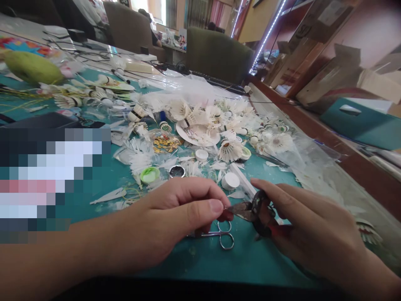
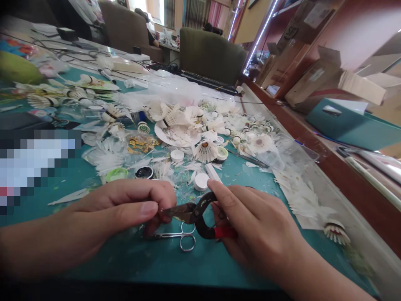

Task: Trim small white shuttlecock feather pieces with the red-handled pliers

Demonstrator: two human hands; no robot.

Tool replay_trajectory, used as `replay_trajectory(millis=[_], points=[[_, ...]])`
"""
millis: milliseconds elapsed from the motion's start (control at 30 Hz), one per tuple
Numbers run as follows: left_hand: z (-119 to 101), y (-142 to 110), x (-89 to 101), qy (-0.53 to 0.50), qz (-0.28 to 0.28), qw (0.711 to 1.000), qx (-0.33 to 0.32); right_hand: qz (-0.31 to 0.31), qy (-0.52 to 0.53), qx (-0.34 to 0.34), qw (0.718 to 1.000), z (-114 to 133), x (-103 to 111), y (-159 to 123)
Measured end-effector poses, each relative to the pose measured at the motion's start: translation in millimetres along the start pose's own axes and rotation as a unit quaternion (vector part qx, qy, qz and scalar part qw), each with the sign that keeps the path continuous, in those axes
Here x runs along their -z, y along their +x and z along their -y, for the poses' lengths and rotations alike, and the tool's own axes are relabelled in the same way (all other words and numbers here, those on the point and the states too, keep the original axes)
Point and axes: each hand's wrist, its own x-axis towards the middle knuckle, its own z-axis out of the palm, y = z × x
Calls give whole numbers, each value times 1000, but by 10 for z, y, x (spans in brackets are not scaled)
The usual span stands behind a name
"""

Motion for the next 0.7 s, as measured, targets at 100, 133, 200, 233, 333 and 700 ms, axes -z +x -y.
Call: replay_trajectory(millis=[100, 133, 200, 233, 333, 700], points=[[-3, 19, -62, -82, 14, 996, 24, 4, 1, 2, 1000, 6, 20, 12], [2, 30, -80, -116, 17, 993, 35, 5, 3, 3, 1000, 6, 24, 15], [23, 55, -103, -178, 20, 982, 60, 6, 9, 7, 1000, 5, 22, 14], [36, 67, -106, -202, 24, 976, 72, 5, 11, 8, 1000, 5, 17, 7], [71, 83, -92, -262, 40, 960, 93, 5, 4, 0, 1000, 9, -3, -27], [104, 49, -74, -319, 68, 941, 95, 10, 6, -1, 1000, 26, 10, 3]])
